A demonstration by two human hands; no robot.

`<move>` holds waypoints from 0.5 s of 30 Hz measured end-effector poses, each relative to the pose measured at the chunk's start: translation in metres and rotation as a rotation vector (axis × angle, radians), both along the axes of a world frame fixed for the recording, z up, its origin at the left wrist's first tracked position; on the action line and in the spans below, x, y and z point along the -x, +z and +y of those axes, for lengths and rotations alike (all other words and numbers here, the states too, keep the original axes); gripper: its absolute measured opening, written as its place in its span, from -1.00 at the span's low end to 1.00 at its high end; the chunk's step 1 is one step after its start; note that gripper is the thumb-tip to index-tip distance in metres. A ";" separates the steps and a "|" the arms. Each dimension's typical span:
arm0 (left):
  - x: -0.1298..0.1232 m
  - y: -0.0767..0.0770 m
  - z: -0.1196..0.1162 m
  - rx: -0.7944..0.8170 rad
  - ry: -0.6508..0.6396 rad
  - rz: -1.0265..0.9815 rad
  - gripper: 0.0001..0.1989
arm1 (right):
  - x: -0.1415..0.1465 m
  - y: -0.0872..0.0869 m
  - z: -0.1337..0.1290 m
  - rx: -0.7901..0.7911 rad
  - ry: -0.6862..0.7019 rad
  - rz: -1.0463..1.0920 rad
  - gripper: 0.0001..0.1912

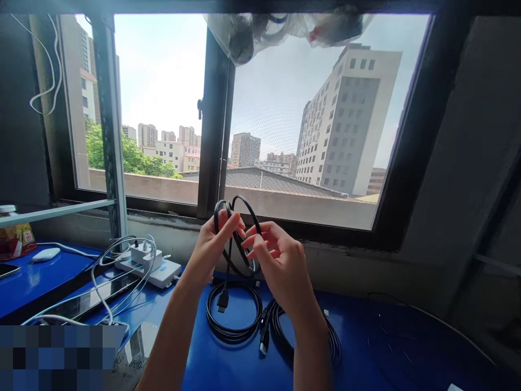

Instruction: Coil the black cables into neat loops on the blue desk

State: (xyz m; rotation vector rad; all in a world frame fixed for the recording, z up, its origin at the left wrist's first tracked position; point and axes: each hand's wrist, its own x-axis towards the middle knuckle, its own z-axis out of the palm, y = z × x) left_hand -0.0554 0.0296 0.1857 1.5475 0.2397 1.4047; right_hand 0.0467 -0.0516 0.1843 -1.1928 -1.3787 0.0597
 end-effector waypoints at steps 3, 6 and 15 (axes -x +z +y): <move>0.005 0.001 0.003 0.010 -0.007 -0.025 -0.65 | -0.002 -0.002 0.004 -0.051 0.026 0.142 -0.75; 0.009 0.001 0.008 0.025 0.022 -0.057 -0.65 | -0.002 -0.002 0.006 -0.138 0.030 0.290 -0.75; 0.020 -0.002 0.024 0.029 0.282 0.056 -0.59 | 0.000 0.009 0.001 -0.349 0.022 0.544 -0.62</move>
